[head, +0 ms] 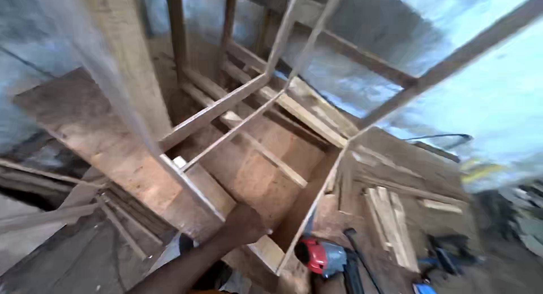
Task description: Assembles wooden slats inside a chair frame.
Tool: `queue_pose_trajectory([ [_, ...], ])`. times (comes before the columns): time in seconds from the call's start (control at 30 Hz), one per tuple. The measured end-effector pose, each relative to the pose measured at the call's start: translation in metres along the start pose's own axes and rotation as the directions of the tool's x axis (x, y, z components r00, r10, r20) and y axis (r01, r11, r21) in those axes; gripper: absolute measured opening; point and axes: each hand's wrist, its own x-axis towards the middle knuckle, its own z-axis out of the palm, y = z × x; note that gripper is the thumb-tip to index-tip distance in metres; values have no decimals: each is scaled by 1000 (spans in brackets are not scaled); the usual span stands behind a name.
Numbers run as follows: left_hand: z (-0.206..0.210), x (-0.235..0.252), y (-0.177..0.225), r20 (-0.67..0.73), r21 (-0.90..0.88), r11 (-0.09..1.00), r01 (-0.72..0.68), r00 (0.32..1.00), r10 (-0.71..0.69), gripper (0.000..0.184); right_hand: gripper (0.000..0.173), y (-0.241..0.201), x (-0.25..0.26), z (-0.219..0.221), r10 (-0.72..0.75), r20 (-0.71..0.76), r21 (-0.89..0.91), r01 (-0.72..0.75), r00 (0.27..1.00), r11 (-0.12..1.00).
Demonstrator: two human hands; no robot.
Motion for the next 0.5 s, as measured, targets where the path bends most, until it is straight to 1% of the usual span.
queue_pose_trajectory([
  [0.07,4,4,8,-35,43,999,-25,999,27,74,91,-3,1,-4,18,25,-5,-18,1000,1000],
  [0.1,7,6,16,-37,34,998,-45,998,46,73,90,0,4,3,9,-4,17,-9,1000,1000],
  [0.13,12,7,30,-27,6,998,-65,998,65,73,88,8,10,16,-3,-70,41,6,998,999],
  [0.17,18,8,46,-6,-31,997,-72,997,72,76,88,10,10,19,-9,-90,76,16,996,997],
  [0.23,30,13,80,61,-92,993,-78,995,84,84,82,-2,1,1,14,-43,91,-10,999,996],
  [0.27,38,16,92,81,-113,991,-75,993,84,86,82,-7,-3,-6,38,-21,87,-36,999,996],
  [0.3,46,19,102,106,-115,991,-63,992,75,83,85,-10,-5,-12,63,36,71,-66,997,995],
  [0.33,48,22,109,155,-93,995,-40,986,54,77,87,-11,-5,-14,79,64,56,-83,995,995],
  [0.4,43,22,115,237,-23,1000,10,972,-4,60,89,-10,-2,-15,101,78,30,-103,992,994],
  [0.43,43,20,115,245,3,1000,8,969,-9,56,87,-9,-1,-15,108,79,11,-109,991,994],
  [0.5,46,19,111,195,24,1000,-12,981,8,59,85,-10,-2,-18,120,106,1,-121,987,993],
])
